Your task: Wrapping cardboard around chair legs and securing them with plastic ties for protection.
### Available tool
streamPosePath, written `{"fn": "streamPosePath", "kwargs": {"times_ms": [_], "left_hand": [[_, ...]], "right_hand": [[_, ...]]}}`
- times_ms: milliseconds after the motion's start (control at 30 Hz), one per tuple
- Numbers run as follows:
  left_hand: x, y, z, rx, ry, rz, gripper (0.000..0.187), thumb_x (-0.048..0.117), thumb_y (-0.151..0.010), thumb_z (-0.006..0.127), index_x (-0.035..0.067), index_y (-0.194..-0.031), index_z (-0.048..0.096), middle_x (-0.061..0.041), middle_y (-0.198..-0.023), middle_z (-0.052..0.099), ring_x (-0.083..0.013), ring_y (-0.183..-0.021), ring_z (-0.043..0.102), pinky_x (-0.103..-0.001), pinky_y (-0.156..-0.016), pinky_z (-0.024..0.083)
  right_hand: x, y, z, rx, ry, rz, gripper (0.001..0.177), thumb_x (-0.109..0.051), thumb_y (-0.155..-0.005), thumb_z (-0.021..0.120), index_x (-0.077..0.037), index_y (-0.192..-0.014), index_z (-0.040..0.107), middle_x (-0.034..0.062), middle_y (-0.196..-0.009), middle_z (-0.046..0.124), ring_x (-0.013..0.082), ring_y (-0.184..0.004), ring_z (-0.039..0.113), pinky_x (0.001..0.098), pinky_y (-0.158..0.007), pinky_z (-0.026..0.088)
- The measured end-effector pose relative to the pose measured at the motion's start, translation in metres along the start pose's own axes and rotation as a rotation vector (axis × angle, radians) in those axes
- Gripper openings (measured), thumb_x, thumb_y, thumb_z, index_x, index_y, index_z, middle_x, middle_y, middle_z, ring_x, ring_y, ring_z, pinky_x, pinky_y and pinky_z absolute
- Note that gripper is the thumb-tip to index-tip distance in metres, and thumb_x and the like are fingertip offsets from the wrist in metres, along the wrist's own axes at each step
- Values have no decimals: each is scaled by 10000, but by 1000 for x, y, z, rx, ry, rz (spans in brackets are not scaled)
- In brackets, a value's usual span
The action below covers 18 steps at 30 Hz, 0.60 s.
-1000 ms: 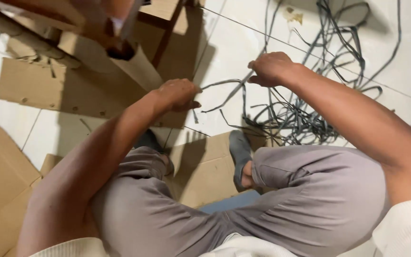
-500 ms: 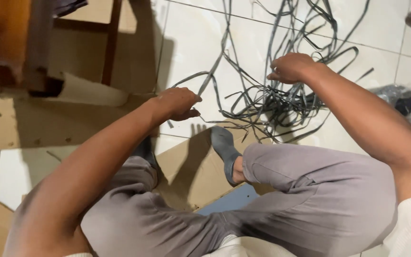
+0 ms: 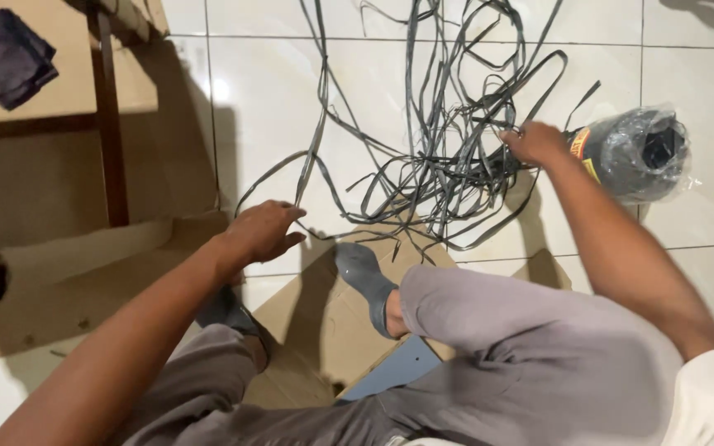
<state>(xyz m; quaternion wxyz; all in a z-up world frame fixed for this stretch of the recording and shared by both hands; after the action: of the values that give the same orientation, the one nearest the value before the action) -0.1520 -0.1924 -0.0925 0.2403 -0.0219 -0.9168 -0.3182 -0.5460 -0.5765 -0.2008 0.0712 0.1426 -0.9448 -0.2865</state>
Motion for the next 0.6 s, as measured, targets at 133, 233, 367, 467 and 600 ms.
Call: {"fn": "streamPosePath", "kwargs": {"times_ms": [133, 233, 367, 467, 600], "left_hand": [[-16, -2, 14, 20, 21, -14, 493, 336, -924, 687, 96, -1349, 617, -140, -1347, 644, -358, -1235, 602, -482, -1001, 504], [-19, 0, 23, 13, 86, -3, 481, 332, -925, 677, 86, -1336, 632, -159, -1334, 657, -383, -1200, 626, -484, -1006, 510], [-27, 9, 33, -21, 163, -56, 492, 350, -937, 659, 83, -1349, 625, -186, -1303, 660, -412, -1154, 639, -498, -983, 515], [-34, 18, 43, -36, 203, -88, 496, 375, -948, 652, 76, -1343, 628, -193, -1291, 665, -412, -1153, 641, -499, -985, 511], [-41, 24, 48, -105, 231, -183, 496, 388, -938, 636, 101, -1343, 636, -167, -1282, 680, -376, -1112, 689, -479, -995, 521]], "right_hand": [[72, -13, 85, 217, -310, 264, 755, -651, -1000, 560, 50, -1251, 681, 309, -1258, 663, 462, -1185, 625, 511, -1025, 475], [102, 7, 135, 365, -514, 507, 828, -661, -967, 588, 99, -1295, 598, 332, -1277, 621, 465, -1202, 603, 497, -1028, 468], [110, 42, 159, 364, -684, 812, 968, -755, -935, 566, 113, -1359, 510, 339, -1358, 531, 475, -1245, 560, 520, -1036, 461], [93, 46, 149, 340, -720, 879, 992, -802, -922, 528, 69, -1397, 498, 320, -1408, 490, 478, -1285, 525, 547, -1052, 440], [37, 29, 121, 284, -788, 743, 1044, -806, -853, 596, 42, -1448, 468, 324, -1452, 460, 467, -1343, 495, 509, -1110, 415]]}}
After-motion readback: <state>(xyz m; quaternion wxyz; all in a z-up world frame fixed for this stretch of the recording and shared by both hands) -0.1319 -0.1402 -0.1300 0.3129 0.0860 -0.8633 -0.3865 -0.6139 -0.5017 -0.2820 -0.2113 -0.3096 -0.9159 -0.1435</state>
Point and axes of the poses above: each hand's wrist, its own y-axis away from the middle knuckle, its own z-axis out of the palm, x = y × z, the point moved 9 cm from there along -y, towards the middle knuckle
